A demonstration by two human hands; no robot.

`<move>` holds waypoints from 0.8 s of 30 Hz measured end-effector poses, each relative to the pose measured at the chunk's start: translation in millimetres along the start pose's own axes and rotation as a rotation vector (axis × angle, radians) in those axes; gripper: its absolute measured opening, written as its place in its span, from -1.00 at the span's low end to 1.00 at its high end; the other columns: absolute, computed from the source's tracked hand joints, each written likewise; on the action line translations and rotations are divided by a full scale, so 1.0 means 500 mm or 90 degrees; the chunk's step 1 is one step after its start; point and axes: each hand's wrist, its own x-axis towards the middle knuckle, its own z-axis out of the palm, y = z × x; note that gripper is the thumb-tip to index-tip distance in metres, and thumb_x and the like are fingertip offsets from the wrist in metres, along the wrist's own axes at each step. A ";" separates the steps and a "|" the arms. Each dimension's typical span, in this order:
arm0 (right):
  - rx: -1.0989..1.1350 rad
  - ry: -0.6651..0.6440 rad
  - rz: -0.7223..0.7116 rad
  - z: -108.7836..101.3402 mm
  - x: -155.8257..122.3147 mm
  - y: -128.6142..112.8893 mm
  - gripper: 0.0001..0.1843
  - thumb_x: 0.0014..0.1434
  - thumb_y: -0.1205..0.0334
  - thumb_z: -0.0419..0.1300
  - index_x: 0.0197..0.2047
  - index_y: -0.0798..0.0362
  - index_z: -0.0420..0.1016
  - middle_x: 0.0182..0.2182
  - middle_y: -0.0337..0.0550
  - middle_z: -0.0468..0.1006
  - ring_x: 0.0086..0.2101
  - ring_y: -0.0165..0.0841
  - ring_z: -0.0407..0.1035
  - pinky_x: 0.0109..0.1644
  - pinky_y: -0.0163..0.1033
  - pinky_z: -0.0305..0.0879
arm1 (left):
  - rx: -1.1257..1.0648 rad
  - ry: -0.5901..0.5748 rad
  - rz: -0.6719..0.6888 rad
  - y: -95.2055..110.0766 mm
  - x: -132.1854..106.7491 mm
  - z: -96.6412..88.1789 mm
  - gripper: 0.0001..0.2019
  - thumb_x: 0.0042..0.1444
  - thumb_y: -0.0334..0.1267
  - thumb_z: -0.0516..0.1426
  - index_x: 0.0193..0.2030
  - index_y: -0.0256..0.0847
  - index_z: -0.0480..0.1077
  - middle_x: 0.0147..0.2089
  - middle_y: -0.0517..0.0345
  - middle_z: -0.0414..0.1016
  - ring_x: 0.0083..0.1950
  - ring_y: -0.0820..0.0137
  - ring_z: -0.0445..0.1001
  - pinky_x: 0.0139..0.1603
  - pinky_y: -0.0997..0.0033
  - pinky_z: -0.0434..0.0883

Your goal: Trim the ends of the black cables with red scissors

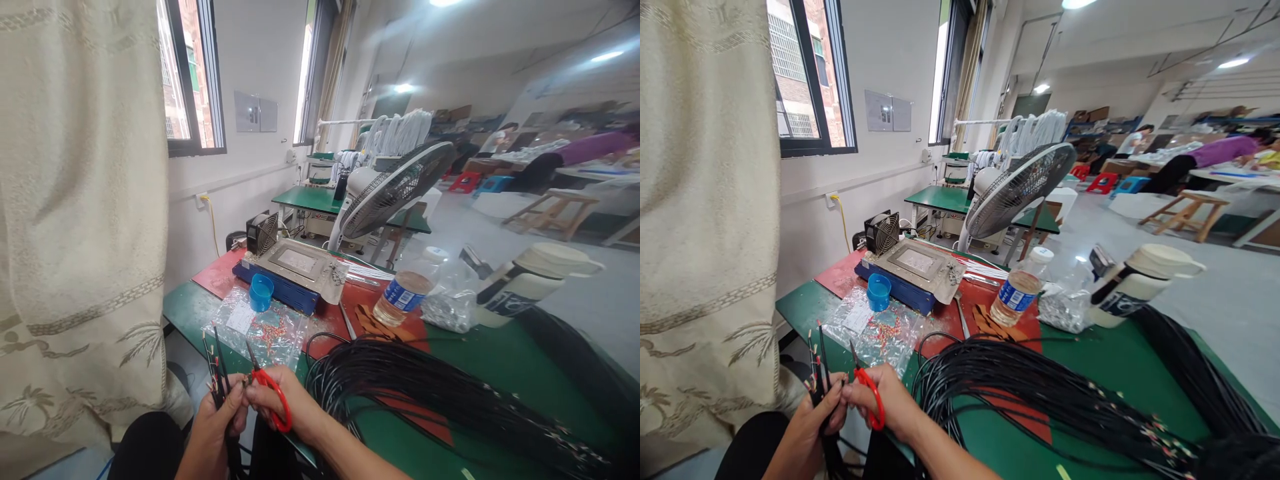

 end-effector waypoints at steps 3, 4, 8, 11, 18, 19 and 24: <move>0.042 0.006 -0.003 0.002 0.002 -0.002 -0.44 -0.04 -0.19 0.16 -0.56 0.24 0.32 -0.77 -0.26 0.19 -0.77 -0.55 0.05 -0.71 -0.42 -0.07 | 0.016 -0.017 0.019 0.006 -0.003 0.005 -0.61 -0.05 0.02 0.12 -0.48 -0.35 0.24 -0.67 0.28 0.05 -0.63 0.67 -0.07 -0.56 0.54 -0.19; 0.042 0.008 -0.003 0.002 0.002 -0.002 -0.43 -0.03 -0.20 0.15 -0.57 0.23 0.31 -0.77 -0.25 0.19 -0.77 -0.54 0.05 -0.71 -0.42 -0.07 | 0.021 -0.020 0.024 0.005 -0.003 0.005 -0.61 -0.06 0.02 0.13 -0.48 -0.36 0.24 -0.67 0.27 0.06 -0.63 0.68 -0.06 -0.56 0.54 -0.18; -0.026 0.027 -0.006 -0.001 0.001 -0.001 -0.46 -0.01 -0.19 0.14 -0.55 0.22 0.32 -0.75 -0.27 0.18 -0.76 -0.55 0.04 -0.70 -0.41 -0.08 | 0.035 -0.043 0.008 -0.002 0.001 -0.002 -0.63 0.00 0.01 0.09 -0.44 -0.34 0.24 -0.65 0.28 0.06 -0.62 0.66 -0.07 -0.55 0.53 -0.15; -0.180 0.075 -0.101 -0.007 0.001 0.004 -0.52 -0.06 -0.08 0.23 -0.59 0.22 0.31 -0.73 -0.29 0.14 -0.68 -0.59 0.02 -0.63 -0.44 -0.10 | 0.021 -0.038 -0.017 -0.007 0.005 -0.007 -0.62 -0.01 0.04 0.09 -0.36 -0.32 0.24 -0.65 0.30 0.00 -0.60 0.64 -0.09 -0.56 0.53 -0.13; -0.016 0.045 -0.019 -0.004 0.005 0.005 -0.46 -0.04 -0.20 0.16 -0.54 0.21 0.30 -0.75 -0.28 0.20 -0.76 -0.55 0.05 -0.70 -0.42 -0.08 | 0.030 -0.038 -0.009 0.000 0.000 -0.006 -0.63 0.01 0.03 0.08 -0.42 -0.33 0.24 -0.65 0.30 -0.03 -0.60 0.63 -0.08 -0.55 0.53 -0.11; 0.014 0.048 -0.010 -0.003 0.005 0.003 -0.44 -0.04 -0.21 0.15 -0.55 0.22 0.30 -0.76 -0.27 0.20 -0.77 -0.55 0.05 -0.71 -0.42 -0.08 | 0.039 -0.050 -0.011 0.001 -0.002 -0.005 -0.63 0.02 0.02 0.07 -0.45 -0.33 0.23 -0.65 0.29 -0.03 -0.60 0.63 -0.08 -0.55 0.53 -0.12; 0.060 0.031 0.010 0.001 0.003 -0.005 -0.44 -0.09 -0.18 0.21 -0.61 0.22 0.27 -0.78 -0.27 0.20 -0.77 -0.57 0.06 -0.71 -0.44 -0.07 | 0.053 -0.056 -0.015 0.002 -0.010 -0.001 -0.62 0.02 0.02 0.07 -0.49 -0.32 0.20 -0.66 0.29 -0.02 -0.60 0.63 -0.08 -0.54 0.51 -0.13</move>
